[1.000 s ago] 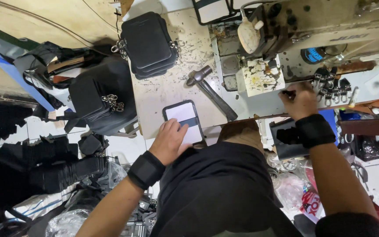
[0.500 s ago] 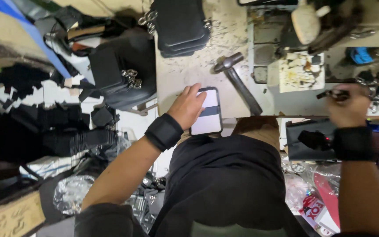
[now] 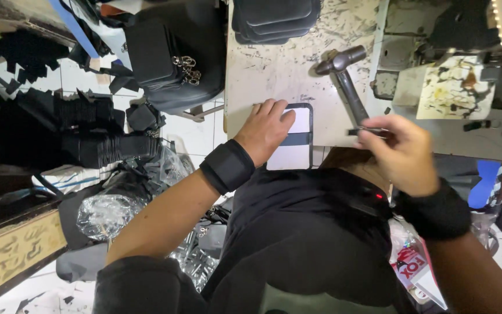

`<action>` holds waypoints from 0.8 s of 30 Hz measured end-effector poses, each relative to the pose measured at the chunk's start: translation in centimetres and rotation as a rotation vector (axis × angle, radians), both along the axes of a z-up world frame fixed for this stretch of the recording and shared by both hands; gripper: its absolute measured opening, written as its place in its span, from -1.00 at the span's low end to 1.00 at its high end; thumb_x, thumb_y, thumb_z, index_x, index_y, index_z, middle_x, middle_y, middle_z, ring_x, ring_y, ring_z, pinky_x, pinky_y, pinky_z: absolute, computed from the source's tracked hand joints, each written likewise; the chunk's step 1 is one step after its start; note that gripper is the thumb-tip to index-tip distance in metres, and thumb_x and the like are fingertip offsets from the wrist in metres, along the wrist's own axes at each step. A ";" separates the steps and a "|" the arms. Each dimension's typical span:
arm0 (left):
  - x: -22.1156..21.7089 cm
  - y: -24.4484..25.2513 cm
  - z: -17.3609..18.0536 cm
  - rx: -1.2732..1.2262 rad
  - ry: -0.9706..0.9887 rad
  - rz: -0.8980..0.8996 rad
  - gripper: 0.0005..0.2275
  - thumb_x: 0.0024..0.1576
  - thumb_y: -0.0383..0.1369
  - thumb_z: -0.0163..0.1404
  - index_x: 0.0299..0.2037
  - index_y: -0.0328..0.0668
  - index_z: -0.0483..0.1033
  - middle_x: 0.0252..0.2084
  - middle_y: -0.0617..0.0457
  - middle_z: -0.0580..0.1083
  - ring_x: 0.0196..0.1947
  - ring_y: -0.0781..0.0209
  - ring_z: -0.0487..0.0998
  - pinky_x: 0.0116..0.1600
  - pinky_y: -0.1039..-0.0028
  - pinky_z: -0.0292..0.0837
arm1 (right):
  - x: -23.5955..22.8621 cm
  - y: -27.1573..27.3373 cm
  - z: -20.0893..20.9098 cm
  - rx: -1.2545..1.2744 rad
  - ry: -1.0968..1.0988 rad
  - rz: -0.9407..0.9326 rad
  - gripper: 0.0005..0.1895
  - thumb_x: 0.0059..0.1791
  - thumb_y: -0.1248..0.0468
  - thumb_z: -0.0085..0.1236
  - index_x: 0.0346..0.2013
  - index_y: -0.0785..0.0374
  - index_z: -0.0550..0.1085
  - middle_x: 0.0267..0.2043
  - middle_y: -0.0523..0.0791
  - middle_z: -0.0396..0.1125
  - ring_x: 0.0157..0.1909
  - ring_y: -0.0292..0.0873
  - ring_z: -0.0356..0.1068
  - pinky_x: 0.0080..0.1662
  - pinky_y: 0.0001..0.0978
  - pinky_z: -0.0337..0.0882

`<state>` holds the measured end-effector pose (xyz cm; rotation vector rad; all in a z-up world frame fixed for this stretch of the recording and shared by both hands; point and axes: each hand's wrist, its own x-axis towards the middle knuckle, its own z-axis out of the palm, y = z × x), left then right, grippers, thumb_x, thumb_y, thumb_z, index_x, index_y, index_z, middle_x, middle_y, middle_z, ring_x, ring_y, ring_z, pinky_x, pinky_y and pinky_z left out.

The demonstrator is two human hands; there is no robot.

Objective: Assembling leather pouches by aligning components and using a hammer to secure hardware.

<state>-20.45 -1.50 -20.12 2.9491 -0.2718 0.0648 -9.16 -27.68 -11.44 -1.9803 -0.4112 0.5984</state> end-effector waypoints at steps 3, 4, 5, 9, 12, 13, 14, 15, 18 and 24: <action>-0.4 -0.1 -1.8 -0.015 -0.198 -0.011 -0.71 0.07 -0.43 0.21 -0.06 -0.23 0.41 -0.04 -0.16 0.36 0.06 -0.16 0.40 0.04 0.20 0.32 | -0.3 4.1 -2.5 0.109 0.055 -0.046 -0.80 -0.03 0.54 0.29 -0.12 0.42 0.56 -0.29 0.07 0.48 -0.27 -0.20 0.47 -0.24 -0.30 0.55; -0.4 -0.2 -2.0 -0.031 -0.231 -0.043 -0.78 0.11 -0.44 0.15 -0.09 -0.24 0.43 -0.04 -0.15 0.39 0.09 -0.13 0.41 0.11 0.21 0.32 | -0.1 4.6 -3.6 0.112 0.130 -0.077 -0.80 -0.03 0.51 0.29 -0.12 0.42 0.54 -0.30 0.03 0.46 -0.31 -0.23 0.48 -0.25 -0.36 0.57; -0.5 -0.3 -2.3 -0.046 -0.264 -0.076 -0.84 0.14 -0.46 0.08 -0.11 -0.26 0.44 -0.03 -0.15 0.41 0.12 -0.11 0.41 0.18 0.22 0.31 | 0.1 5.1 -4.8 0.114 0.206 -0.109 -0.80 -0.02 0.48 0.28 -0.11 0.42 0.53 -0.32 -0.01 0.45 -0.34 -0.26 0.49 -0.25 -0.43 0.60; -0.6 -0.3 -2.6 0.043 -0.301 -0.097 -0.82 0.17 -0.45 0.03 -0.05 -0.27 0.44 0.01 -0.16 0.42 0.14 -0.10 0.42 0.26 0.24 0.31 | 0.2 5.8 -6.3 0.122 0.285 -0.142 -0.81 -0.01 0.53 0.25 -0.12 0.51 0.49 -0.30 0.10 0.42 -0.31 -0.14 0.52 -0.25 -0.29 0.65; -0.6 0.0 -1.4 0.020 -0.273 -0.145 -0.84 0.18 -0.51 0.01 -0.05 -0.31 0.44 0.00 -0.22 0.44 0.13 -0.12 0.45 0.32 0.23 0.27 | 0.4 5.8 -7.8 0.144 0.293 -0.130 -0.78 0.00 0.54 0.25 -0.09 0.57 0.44 -0.28 0.16 0.41 -0.29 -0.06 0.54 -0.24 -0.24 0.66; -0.5 0.1 -1.1 0.025 -0.271 -0.151 -0.85 0.19 -0.53 -0.01 -0.05 -0.32 0.44 0.00 -0.23 0.43 0.12 -0.13 0.46 0.33 0.22 0.27 | 0.4 5.8 -7.8 0.148 0.289 -0.130 -0.79 0.01 0.55 0.24 -0.09 0.57 0.44 -0.27 0.17 0.41 -0.28 -0.06 0.54 -0.23 -0.25 0.66; -0.5 0.2 -0.8 0.031 -0.271 -0.156 -0.85 0.19 -0.55 -0.03 -0.05 -0.33 0.43 0.00 -0.24 0.43 0.12 -0.14 0.46 0.34 0.21 0.26 | 0.4 5.9 -7.8 0.154 0.282 -0.130 -0.80 0.02 0.55 0.23 -0.09 0.57 0.44 -0.27 0.17 0.42 -0.27 -0.07 0.54 -0.21 -0.27 0.66; -0.6 0.1 -0.9 0.028 -0.268 -0.157 -0.85 0.19 -0.55 -0.03 -0.05 -0.33 0.43 0.00 -0.24 0.43 0.12 -0.14 0.46 0.34 0.21 0.26 | 0.3 6.0 -7.3 0.151 0.285 -0.131 -0.80 0.02 0.55 0.23 -0.09 0.57 0.44 -0.27 0.17 0.42 -0.27 -0.07 0.54 -0.21 -0.27 0.66; -0.6 0.2 -0.7 -0.003 -0.238 -0.128 -0.84 0.20 -0.55 -0.04 -0.02 -0.33 0.43 0.01 -0.23 0.44 0.13 -0.13 0.46 0.33 0.22 0.27 | 0.3 6.2 -6.3 0.098 0.240 -0.091 -0.84 0.05 0.53 0.21 -0.07 0.49 0.50 -0.25 0.10 0.45 -0.26 -0.15 0.52 -0.20 -0.35 0.63; -0.7 0.2 -0.5 -0.019 -0.237 -0.124 -0.82 0.20 -0.58 -0.03 -0.01 -0.31 0.43 0.01 -0.22 0.44 0.11 -0.11 0.47 0.31 0.24 0.31 | 0.6 5.8 -5.8 0.067 0.165 -0.009 -0.81 -0.02 0.47 0.34 -0.12 0.39 0.56 -0.21 0.05 0.47 -0.17 -0.29 0.41 -0.15 -0.44 0.53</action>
